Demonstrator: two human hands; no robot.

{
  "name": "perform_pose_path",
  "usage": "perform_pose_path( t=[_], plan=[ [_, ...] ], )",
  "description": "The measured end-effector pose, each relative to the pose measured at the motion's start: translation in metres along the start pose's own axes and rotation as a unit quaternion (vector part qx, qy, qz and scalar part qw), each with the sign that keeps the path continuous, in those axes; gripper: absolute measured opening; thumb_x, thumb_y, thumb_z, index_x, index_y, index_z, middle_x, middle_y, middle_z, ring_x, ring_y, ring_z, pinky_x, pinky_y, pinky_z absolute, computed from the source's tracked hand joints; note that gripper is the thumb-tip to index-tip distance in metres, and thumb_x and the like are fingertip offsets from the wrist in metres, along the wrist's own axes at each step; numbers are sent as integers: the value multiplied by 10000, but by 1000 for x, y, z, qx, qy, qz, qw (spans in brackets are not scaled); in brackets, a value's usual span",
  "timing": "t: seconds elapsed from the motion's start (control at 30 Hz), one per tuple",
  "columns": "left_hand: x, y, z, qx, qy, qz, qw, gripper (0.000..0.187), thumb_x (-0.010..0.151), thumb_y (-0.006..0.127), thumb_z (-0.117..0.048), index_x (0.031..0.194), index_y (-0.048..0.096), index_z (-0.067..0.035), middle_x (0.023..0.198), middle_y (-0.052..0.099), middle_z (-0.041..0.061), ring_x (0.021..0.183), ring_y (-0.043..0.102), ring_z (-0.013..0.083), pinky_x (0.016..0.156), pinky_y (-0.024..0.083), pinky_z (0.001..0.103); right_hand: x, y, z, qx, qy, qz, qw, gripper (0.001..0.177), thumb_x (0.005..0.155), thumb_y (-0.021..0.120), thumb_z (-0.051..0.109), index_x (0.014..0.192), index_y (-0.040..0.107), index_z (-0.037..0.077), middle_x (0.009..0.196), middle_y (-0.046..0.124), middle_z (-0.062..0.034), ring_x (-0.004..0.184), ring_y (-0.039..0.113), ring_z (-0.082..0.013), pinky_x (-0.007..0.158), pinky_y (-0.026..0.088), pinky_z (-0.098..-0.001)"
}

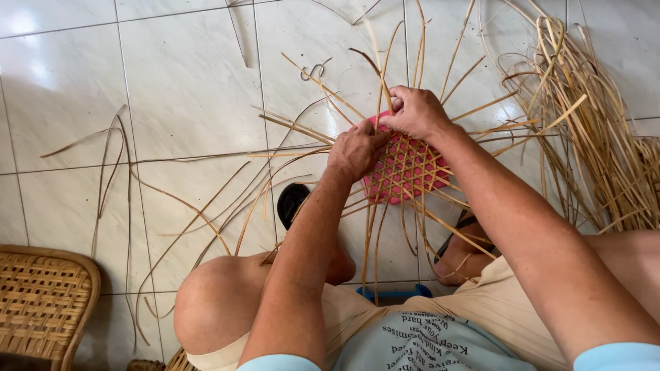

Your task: Weaving thin wooden or bamboo strips to create the base of a basket.

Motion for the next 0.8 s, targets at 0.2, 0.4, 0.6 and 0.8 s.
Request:
perform_pose_path(
  t=[0.2,0.4,0.6,0.8],
  plan=[
    [-4,-7,-1,-17,-6,10,1000,259,936,649,-417,1194,669,-413,1058,570,20,994,716,369,851,612,499,4,5,-10,155,-8,65,986,226,974,805,272,1078,793,72,881,776,-104,797,716,-211,721,590,-358],
    [-5,-10,-1,-18,-6,7,1000,262,940,651,-431,1201,673,-415,1068,574,22,1004,715,370,863,614,507,8,8,-26,335,84,124,930,331,1016,757,361,999,724,33,935,768,-105,812,758,-151,632,631,-213],
    [-5,-6,0,-33,-9,-14,999,221,923,661,-433,1143,671,-415,1043,558,9,977,711,359,842,617,491,21,-15,14,-13,56,188,980,299,923,736,502,945,840,222,972,788,-140,990,731,-342,877,580,-473],
    [-4,0,-2,-8,36,-17,999,389,1031,575,-419,1383,670,-286,1018,524,75,857,596,281,679,553,490,47,-5,33,-243,52,229,941,337,961,737,433,1234,774,238,1278,733,-85,1116,678,-305,1006,525,-474]
  ],
)
Point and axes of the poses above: each hand's wrist, its own x-axis towards the middle knuckle, its own y-axis out of the palm, z = x × y, the point moved 5 cm from there along x, towards the middle knuckle
